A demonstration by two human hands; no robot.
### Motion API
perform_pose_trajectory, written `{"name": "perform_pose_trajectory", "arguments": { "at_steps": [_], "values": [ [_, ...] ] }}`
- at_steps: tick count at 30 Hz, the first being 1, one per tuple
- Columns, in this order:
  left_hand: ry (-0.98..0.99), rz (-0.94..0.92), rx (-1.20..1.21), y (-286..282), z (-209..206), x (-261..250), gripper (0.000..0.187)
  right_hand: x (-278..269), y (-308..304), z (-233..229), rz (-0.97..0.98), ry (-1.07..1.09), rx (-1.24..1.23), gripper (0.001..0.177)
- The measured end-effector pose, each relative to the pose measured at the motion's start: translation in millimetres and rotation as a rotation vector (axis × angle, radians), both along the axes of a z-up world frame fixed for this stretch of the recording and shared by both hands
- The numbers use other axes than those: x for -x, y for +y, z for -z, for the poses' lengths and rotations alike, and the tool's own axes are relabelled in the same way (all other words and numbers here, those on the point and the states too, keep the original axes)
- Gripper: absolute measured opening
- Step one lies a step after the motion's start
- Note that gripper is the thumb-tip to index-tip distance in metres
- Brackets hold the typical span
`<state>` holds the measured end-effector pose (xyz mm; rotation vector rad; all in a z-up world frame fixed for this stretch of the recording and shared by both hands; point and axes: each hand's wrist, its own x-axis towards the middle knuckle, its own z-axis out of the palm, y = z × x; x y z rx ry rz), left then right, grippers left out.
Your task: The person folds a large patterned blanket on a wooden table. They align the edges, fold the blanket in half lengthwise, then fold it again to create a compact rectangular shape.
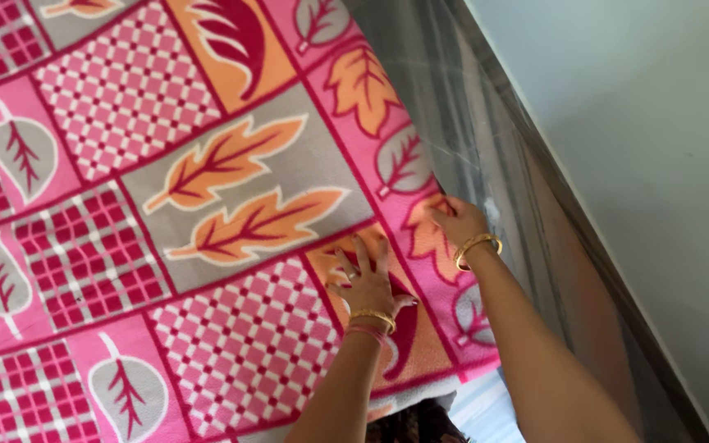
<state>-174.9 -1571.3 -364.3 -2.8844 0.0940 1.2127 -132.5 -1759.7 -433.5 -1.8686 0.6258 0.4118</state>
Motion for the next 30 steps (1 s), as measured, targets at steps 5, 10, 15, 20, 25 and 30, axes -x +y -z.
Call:
{"name": "perform_pose_trajectory", "arguments": {
  "at_steps": [5,10,15,20,25,30],
  "values": [
    [0.021,0.02,-0.005,-1.5,-12.4,-1.3,0.133,-19.3,18.2,-19.1,-0.135,-0.081,0.655,0.064],
    [0.068,-0.011,0.039,-1.1,-11.7,-12.5,0.128,-103.1,59.0,-38.3,-0.439,-0.587,0.94,0.101],
    [0.094,-0.06,0.093,4.7,2.5,-2.2,0.123,-182.3,87.1,-38.3,-0.387,-0.26,0.727,0.123],
    [0.05,-0.098,0.148,5.5,11.5,-7.0,0.121,-216.0,78.5,-44.0,-0.07,-0.077,0.4,0.098],
    [0.127,-0.22,0.181,2.0,-1.4,-22.4,0.11,-234.8,50.1,-23.5,0.034,0.038,-0.208,0.069],
    [-0.471,-0.469,0.353,16.7,-6.2,-122.7,0.092,-227.7,46.0,16.3,-0.118,-0.134,0.468,0.082]
  ]
}}
